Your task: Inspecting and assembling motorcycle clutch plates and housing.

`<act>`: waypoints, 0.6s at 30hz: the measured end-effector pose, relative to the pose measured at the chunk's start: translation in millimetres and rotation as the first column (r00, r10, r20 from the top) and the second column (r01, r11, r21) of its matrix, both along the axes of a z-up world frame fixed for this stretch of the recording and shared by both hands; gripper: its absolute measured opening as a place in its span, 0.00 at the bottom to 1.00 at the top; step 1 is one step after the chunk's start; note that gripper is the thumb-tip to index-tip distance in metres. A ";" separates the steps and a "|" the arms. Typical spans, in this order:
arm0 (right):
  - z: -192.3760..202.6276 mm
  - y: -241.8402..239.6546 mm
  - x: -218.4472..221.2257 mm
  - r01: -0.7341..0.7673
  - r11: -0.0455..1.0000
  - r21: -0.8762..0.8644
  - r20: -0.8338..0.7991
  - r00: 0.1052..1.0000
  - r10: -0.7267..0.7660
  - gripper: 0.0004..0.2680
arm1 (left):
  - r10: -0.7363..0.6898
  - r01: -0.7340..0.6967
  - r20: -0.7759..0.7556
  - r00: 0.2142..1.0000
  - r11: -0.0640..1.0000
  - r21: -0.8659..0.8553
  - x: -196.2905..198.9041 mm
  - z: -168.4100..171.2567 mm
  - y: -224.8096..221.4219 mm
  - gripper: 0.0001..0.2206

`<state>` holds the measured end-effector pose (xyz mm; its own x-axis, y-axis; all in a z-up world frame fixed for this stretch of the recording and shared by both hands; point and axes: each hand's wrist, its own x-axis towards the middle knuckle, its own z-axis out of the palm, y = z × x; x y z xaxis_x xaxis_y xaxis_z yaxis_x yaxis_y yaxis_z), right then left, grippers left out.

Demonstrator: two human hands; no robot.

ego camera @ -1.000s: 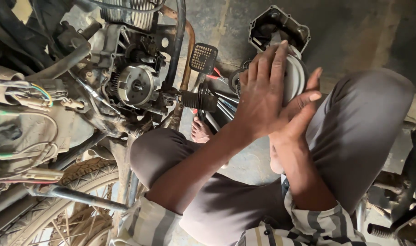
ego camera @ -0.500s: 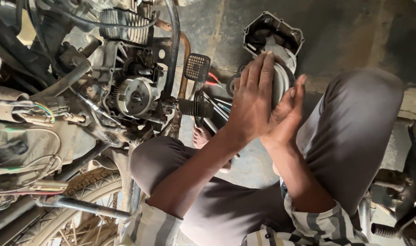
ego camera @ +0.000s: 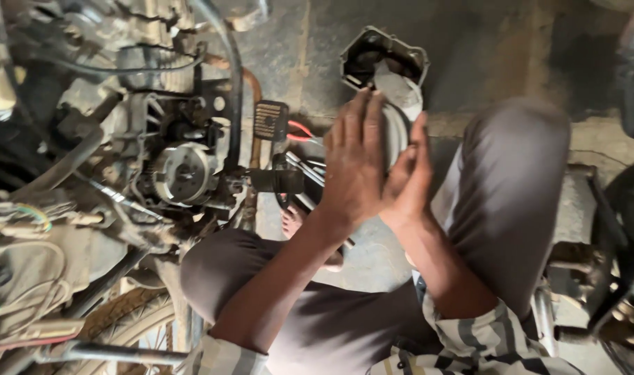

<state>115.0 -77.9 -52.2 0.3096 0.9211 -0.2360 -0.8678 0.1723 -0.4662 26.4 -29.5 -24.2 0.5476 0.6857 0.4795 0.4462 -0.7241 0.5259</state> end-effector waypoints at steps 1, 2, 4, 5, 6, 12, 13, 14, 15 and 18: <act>-6.6 -2.1 0.6 0.011 1.000 -0.002 0.007 1.000 -0.011 0.25 | -0.011 0.011 0.007 1.000 1.000 -0.002 0.2 0.7 -0.8 0.35; -12.8 -4.2 1.0 0.029 0.996 -0.079 0.013 1.000 -0.028 0.25 | 0.000 0.000 0.012 1.000 1.000 0.009 0.2 1.9 -1.4 0.34; -51.6 -13.3 2.6 0.053 0.989 -0.139 0.025 0.998 -0.050 0.24 | 0.007 -0.008 0.024 1.000 0.999 0.034 -0.7 6.4 0.5 0.33; -84.8 -21.0 4.1 0.076 0.997 0.014 0.441 0.894 -0.075 0.18 | 0.002 -0.003 0.025 1.000 1.000 0.023 -1.3 9.3 2.0 0.34; -117.0 -27.9 6.0 0.025 0.986 0.167 0.753 0.642 -0.143 0.13 | -0.002 0.002 0.026 1.000 1.000 0.013 -1.9 13.4 3.3 0.34; -112.6 -5.2 12.9 -0.110 0.991 -0.073 -0.107 0.989 0.102 0.18 | 0.017 -0.020 0.067 0.998 0.999 0.049 -0.8 13.4 5.8 0.34; -84.1 -2.8 9.6 -0.102 0.993 -0.063 -0.099 0.991 0.095 0.18 | 0.009 -0.013 0.074 0.997 0.998 0.059 -1.2 12.9 6.8 0.34; -56.6 -0.7 5.9 -0.059 0.953 -0.296 0.001 0.998 0.062 0.20 | -0.015 0.009 0.083 0.996 0.998 0.068 -1.7 11.5 8.0 0.34; -29.8 -0.9 0.4 0.010 0.860 -0.511 0.103 0.994 0.049 0.22 | -0.037 0.030 0.089 0.995 0.997 0.073 -3.6 9.4 7.7 0.34; -26.9 1.2 -2.4 -0.036 0.971 -0.236 -0.077 0.997 0.018 0.17 | -0.067 0.059 0.102 0.992 0.995 0.085 -2.7 9.6 9.5 0.35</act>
